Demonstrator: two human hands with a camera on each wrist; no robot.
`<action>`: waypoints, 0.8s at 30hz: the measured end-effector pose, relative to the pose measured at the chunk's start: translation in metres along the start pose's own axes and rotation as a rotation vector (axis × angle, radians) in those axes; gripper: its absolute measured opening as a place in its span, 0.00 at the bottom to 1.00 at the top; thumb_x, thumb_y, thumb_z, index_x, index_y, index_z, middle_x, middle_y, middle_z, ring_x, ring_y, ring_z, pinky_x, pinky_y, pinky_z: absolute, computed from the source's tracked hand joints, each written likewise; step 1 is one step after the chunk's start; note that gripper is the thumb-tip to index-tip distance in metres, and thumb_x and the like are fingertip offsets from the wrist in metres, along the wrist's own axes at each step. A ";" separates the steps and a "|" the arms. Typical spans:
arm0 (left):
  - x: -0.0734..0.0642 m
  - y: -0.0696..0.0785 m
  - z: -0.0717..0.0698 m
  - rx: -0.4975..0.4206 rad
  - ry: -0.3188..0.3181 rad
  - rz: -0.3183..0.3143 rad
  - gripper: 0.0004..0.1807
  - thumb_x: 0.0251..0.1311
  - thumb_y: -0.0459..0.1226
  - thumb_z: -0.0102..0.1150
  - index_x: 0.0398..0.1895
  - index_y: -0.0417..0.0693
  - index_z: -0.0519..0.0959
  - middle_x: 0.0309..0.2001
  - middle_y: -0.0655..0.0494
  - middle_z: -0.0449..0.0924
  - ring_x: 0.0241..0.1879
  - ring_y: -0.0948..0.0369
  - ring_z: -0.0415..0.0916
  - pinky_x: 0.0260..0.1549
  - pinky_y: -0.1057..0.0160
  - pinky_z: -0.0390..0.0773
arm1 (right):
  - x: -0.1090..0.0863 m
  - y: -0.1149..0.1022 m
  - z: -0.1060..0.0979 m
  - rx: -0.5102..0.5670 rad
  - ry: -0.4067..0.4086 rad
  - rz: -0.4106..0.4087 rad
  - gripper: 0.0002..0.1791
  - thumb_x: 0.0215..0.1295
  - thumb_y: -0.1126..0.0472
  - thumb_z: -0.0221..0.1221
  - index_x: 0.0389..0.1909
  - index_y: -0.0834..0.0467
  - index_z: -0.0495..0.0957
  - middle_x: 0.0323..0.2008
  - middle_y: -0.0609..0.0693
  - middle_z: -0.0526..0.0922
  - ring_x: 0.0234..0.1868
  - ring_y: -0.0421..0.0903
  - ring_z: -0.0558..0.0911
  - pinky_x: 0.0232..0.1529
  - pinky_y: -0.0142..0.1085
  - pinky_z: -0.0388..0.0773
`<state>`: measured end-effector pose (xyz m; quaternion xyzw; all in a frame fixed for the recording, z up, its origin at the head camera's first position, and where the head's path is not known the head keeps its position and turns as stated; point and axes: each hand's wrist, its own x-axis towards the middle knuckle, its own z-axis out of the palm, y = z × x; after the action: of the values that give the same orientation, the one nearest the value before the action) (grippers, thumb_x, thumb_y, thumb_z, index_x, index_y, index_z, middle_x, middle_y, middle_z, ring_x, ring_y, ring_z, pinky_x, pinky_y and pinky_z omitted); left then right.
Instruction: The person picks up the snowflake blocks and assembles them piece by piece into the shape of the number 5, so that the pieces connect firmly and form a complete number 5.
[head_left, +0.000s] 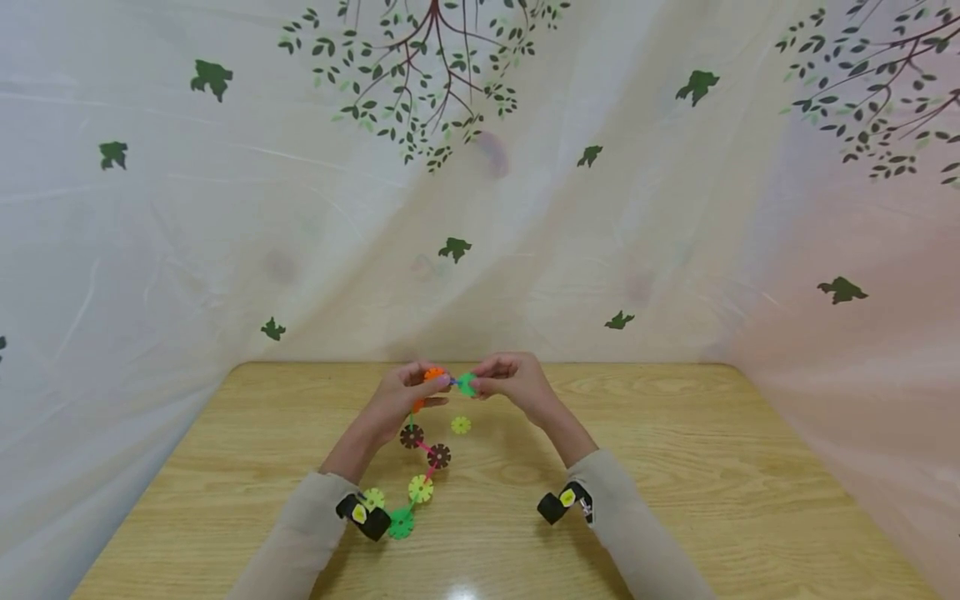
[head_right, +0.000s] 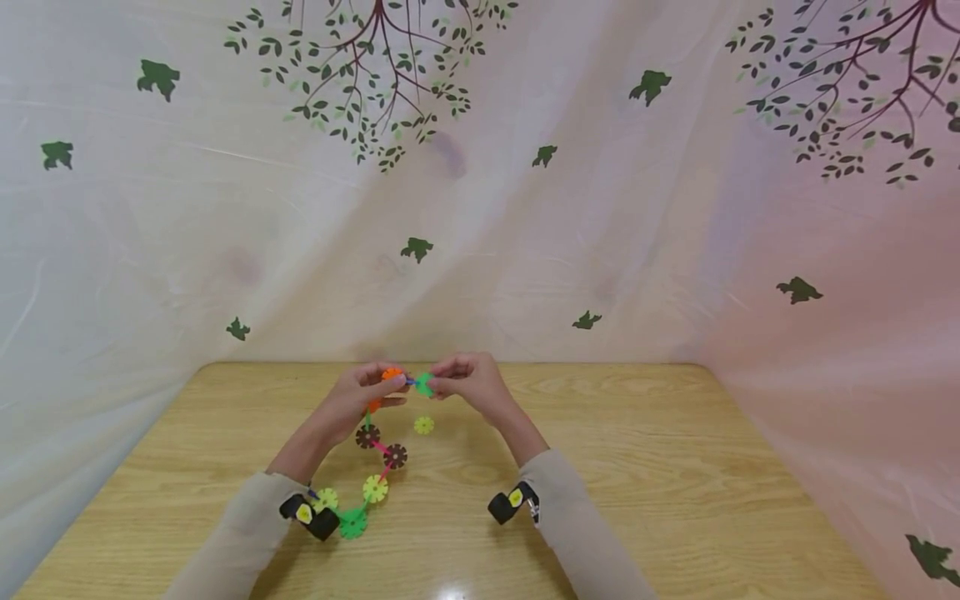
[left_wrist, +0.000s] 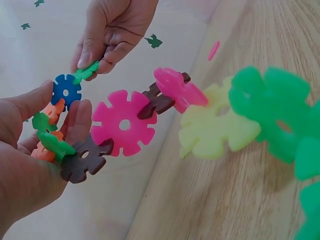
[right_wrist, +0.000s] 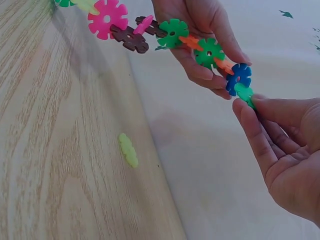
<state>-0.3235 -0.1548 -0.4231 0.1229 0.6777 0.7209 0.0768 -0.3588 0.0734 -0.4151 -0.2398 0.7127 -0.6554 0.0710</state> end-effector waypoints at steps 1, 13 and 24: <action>0.000 0.000 0.000 0.001 -0.003 0.002 0.17 0.72 0.36 0.60 0.55 0.32 0.76 0.46 0.56 0.80 0.48 0.60 0.81 0.59 0.49 0.81 | 0.000 0.000 0.000 0.001 -0.003 0.001 0.11 0.64 0.73 0.65 0.44 0.76 0.82 0.30 0.45 0.89 0.29 0.40 0.87 0.37 0.37 0.88; 0.001 0.000 -0.002 0.016 -0.003 -0.002 0.23 0.71 0.36 0.61 0.60 0.26 0.73 0.45 0.57 0.84 0.45 0.63 0.85 0.57 0.56 0.83 | -0.001 -0.001 -0.002 0.031 -0.033 -0.013 0.12 0.63 0.74 0.64 0.44 0.79 0.80 0.29 0.43 0.89 0.28 0.39 0.87 0.35 0.33 0.87; -0.001 0.004 -0.002 0.000 0.013 0.002 0.14 0.69 0.35 0.62 0.52 0.33 0.79 0.42 0.59 0.85 0.46 0.59 0.85 0.59 0.53 0.82 | -0.003 -0.007 0.003 0.044 -0.006 -0.029 0.11 0.62 0.75 0.65 0.43 0.79 0.80 0.29 0.42 0.89 0.26 0.39 0.85 0.34 0.34 0.86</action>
<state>-0.3230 -0.1567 -0.4197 0.1188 0.6779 0.7219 0.0718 -0.3530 0.0719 -0.4092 -0.2503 0.6943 -0.6713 0.0688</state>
